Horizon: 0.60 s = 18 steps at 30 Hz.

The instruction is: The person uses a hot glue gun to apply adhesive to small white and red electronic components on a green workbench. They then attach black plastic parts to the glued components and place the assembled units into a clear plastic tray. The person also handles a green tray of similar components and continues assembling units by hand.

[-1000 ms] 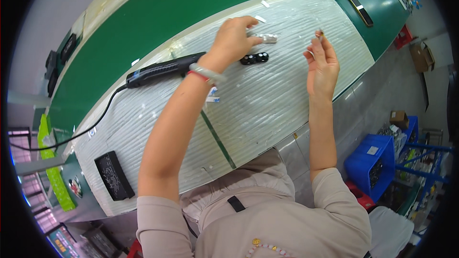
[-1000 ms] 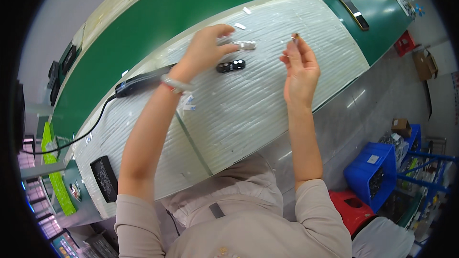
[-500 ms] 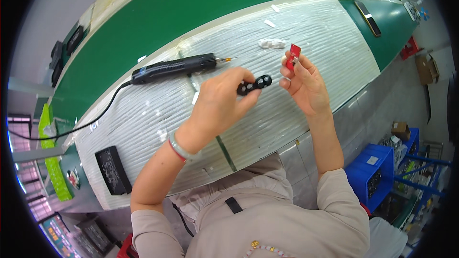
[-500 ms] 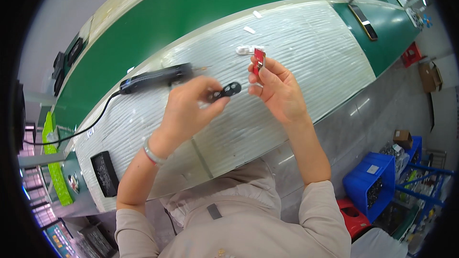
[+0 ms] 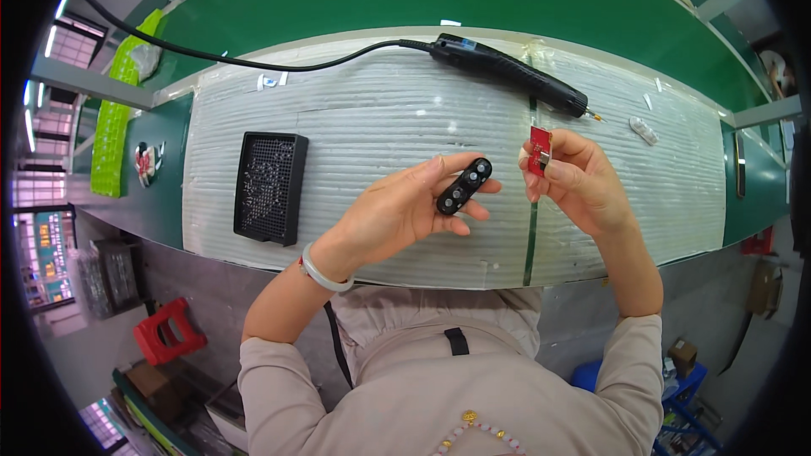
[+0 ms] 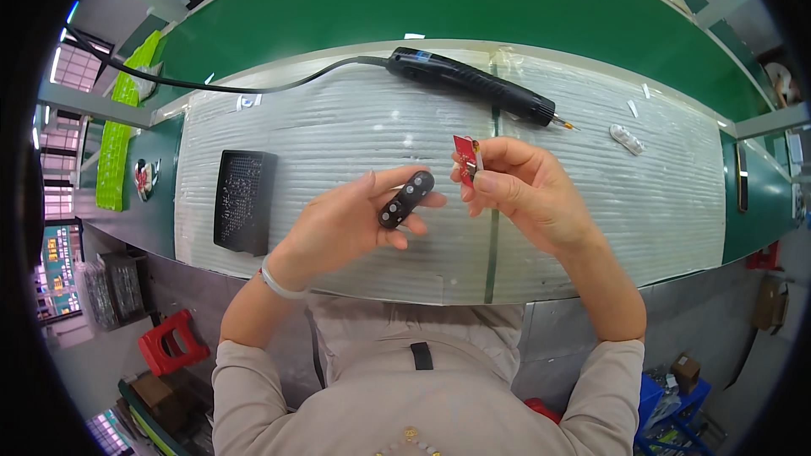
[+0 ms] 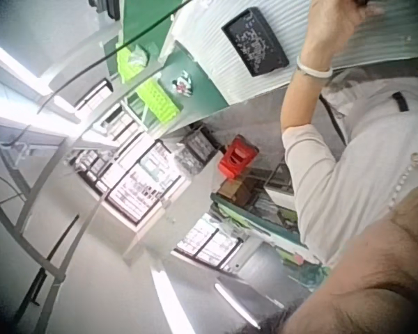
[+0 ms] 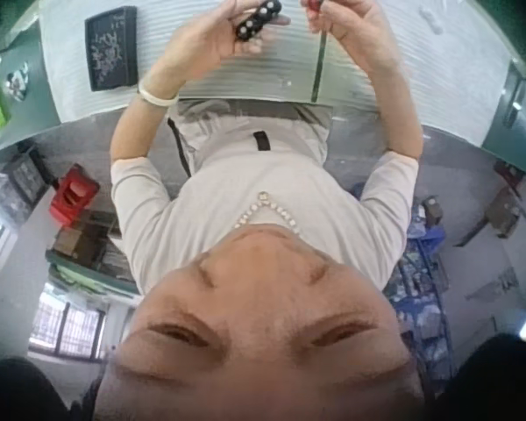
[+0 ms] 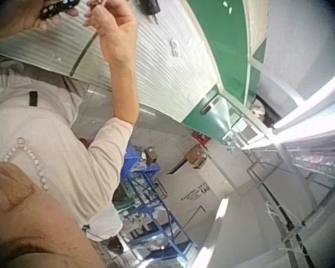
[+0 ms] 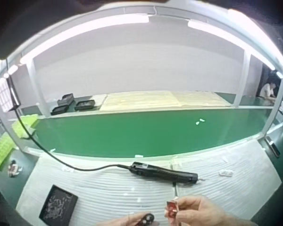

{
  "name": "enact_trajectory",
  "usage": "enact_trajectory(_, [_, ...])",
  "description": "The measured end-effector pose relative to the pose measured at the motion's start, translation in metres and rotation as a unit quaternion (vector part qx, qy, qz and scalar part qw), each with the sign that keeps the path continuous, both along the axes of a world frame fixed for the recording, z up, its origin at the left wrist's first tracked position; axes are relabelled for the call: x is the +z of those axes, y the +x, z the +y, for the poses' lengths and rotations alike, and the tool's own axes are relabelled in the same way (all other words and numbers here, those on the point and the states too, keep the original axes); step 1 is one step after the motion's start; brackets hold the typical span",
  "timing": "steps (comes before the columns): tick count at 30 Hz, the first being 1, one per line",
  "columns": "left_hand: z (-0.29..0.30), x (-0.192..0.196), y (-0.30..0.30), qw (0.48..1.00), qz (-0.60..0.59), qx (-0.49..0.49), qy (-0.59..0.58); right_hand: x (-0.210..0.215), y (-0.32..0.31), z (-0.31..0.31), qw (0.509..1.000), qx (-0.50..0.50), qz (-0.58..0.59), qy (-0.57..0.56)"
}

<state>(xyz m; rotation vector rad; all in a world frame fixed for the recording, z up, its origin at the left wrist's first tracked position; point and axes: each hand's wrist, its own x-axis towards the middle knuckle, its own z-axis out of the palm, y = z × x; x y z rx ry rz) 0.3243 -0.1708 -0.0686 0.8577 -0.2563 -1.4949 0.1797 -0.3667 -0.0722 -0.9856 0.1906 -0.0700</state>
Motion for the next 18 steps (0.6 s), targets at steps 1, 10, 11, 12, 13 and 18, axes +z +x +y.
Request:
enact_trajectory(1, [0.002,0.0,0.005,1.0,-0.014,-0.004,-0.009,0.001,0.007,0.002,1.0,0.001,-0.004,-0.009])
enact_trajectory(10, [0.01,-0.011,0.017,0.997,0.048,0.006,-0.059,-0.016,0.022,0.011,0.991,-0.051,-0.059,-0.107])
enact_trajectory(11, [0.01,-0.012,0.017,0.996,0.061,0.009,-0.06,-0.018,0.02,0.01,0.987,-0.053,-0.065,-0.138])
enact_trajectory(12, [0.011,-0.012,0.019,0.996,0.067,0.012,-0.063,-0.019,0.02,0.009,0.981,-0.058,-0.075,-0.167])
enact_trajectory(13, [0.012,-0.013,0.019,0.995,0.074,0.014,-0.067,-0.019,0.02,0.009,0.981,-0.063,-0.074,-0.171])
enact_trajectory(18, [0.012,-0.016,0.022,0.994,0.081,0.008,-0.078,-0.018,0.02,0.007,0.978,-0.076,-0.076,-0.178])
